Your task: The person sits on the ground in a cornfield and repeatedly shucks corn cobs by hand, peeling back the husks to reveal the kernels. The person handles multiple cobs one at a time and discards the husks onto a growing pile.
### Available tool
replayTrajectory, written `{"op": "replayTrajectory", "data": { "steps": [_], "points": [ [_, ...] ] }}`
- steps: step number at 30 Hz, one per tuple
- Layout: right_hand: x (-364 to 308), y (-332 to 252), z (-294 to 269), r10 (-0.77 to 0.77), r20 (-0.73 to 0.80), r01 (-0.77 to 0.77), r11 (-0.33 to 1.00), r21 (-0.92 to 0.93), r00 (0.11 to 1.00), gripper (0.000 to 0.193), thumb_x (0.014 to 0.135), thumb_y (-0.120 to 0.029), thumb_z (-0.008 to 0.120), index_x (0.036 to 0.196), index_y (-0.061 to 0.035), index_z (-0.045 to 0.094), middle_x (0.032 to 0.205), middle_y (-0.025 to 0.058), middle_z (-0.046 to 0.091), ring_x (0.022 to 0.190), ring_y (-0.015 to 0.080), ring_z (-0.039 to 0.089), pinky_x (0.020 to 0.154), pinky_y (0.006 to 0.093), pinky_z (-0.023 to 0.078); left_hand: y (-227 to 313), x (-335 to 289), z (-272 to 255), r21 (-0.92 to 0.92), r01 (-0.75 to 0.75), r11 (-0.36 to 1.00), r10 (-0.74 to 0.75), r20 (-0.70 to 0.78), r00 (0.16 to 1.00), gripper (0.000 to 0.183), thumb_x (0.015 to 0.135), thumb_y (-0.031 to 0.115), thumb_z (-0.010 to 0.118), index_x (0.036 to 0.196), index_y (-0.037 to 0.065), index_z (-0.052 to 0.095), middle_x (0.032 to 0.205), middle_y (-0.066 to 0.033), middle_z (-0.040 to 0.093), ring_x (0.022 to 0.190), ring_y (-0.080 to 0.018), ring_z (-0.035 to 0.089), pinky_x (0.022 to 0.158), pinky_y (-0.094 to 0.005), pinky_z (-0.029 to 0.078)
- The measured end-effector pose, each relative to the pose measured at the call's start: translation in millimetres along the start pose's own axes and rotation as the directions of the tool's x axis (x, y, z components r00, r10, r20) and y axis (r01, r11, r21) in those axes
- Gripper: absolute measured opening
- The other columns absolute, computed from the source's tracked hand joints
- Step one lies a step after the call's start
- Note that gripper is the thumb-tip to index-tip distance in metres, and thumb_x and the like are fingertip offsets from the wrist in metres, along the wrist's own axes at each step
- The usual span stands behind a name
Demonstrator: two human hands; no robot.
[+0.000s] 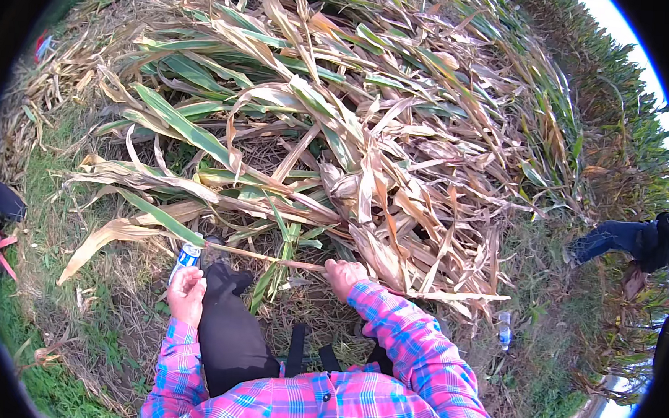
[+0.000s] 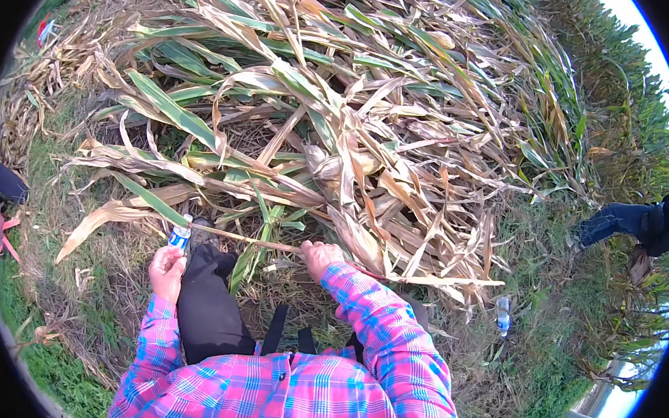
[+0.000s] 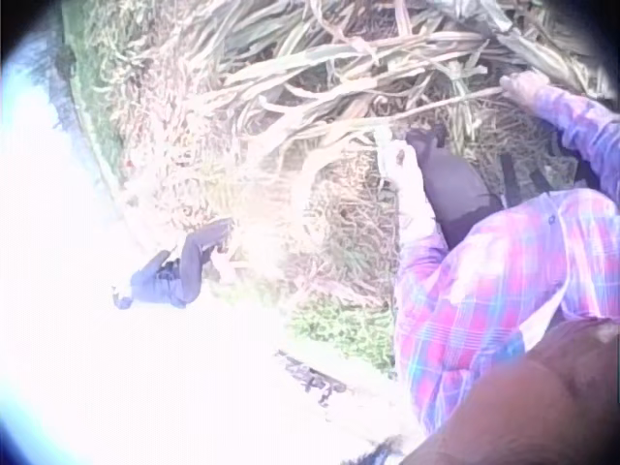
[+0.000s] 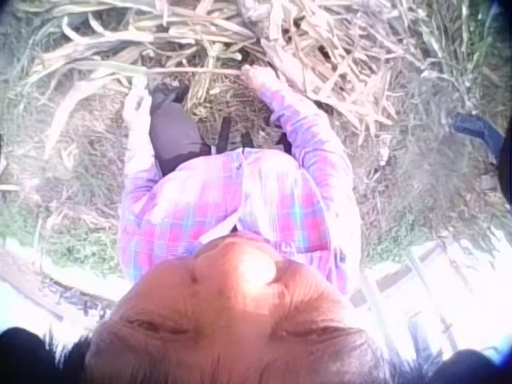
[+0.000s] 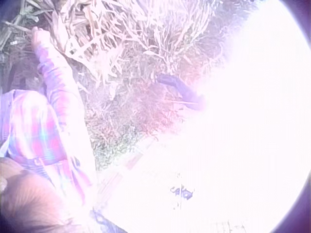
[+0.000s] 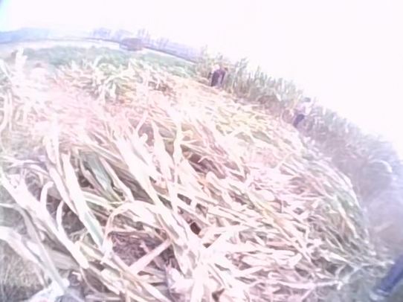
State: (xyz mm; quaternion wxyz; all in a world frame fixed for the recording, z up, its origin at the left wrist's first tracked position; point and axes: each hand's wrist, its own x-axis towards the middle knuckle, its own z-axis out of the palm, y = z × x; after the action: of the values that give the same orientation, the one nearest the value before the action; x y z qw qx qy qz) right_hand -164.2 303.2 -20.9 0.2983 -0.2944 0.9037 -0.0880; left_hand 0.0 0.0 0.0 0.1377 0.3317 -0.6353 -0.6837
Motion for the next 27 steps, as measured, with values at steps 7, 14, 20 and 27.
{"op": "replayTrajectory", "data": {
  "steps": [7, 14, 20, 27],
  "points": [
    [-63, -46, -21, -0.098, -0.395, 0.211, 0.944, 0.254, 0.914, 0.022, 0.082, -0.028, 0.052, 0.082, -0.0061, 0.054, 0.08, 0.0166, 0.057, 0.075, 0.0362, 0.056, 0.067, 0.0445, 0.045, 50, -88, 107, -0.276, 0.021, 0.961, 0.033, 0.19, 0.981, 0.049, 0.067, -0.003, 0.066, 0.111, 0.003, 0.046, 0.1, -0.0031, 0.047, 0.081, -0.0092, 0.048, 0.065, -0.0205, 0.046],
    [-116, -44, 1, -0.094, -0.459, 0.233, 0.938, 0.257, 0.884, 0.017, 0.078, -0.022, 0.056, 0.085, -0.007, 0.06, 0.076, 0.015, 0.057, 0.075, 0.0327, 0.056, 0.067, 0.0407, 0.045, 16, -123, 104, -0.33, 0.062, 0.942, -0.019, 0.131, 0.991, 0.036, 0.067, 0.011, 0.073, 0.093, 0.004, 0.049, 0.074, 0.0004, 0.052, 0.061, -0.0075, 0.05, 0.055, -0.0202, 0.043],
    [-137, -59, 16, -0.122, -0.41, 0.204, 0.965, 0.165, 0.904, 0.021, 0.075, -0.025, 0.059, 0.087, -0.0076, 0.061, 0.079, 0.0164, 0.057, 0.077, 0.0333, 0.056, 0.069, 0.041, 0.045, -7, -129, 103, -0.394, 0.326, 0.859, -0.207, 0.315, 0.926, 0.026, 0.079, 0.022, 0.061, 0.093, 0.003, 0.051, 0.082, -0.0084, 0.058, 0.078, -0.0194, 0.058, 0.07, -0.0328, 0.048],
    [-138, -42, -28, -0.167, -0.655, 0.253, 0.967, 0.037, 0.737, 0.039, 0.067, -0.024, 0.065, 0.101, -0.0067, 0.056, 0.1, 0.0153, 0.052, 0.093, 0.0324, 0.052, 0.079, 0.0404, 0.043, 3, -136, 88, -0.495, 0.442, 0.748, -0.155, 0.518, 0.841, 0.022, 0.081, 0.016, 0.042, 0.089, 0.0, 0.054, 0.093, -0.0193, 0.06, 0.086, -0.0311, 0.059, 0.075, -0.0408, 0.05]
  ]
}}
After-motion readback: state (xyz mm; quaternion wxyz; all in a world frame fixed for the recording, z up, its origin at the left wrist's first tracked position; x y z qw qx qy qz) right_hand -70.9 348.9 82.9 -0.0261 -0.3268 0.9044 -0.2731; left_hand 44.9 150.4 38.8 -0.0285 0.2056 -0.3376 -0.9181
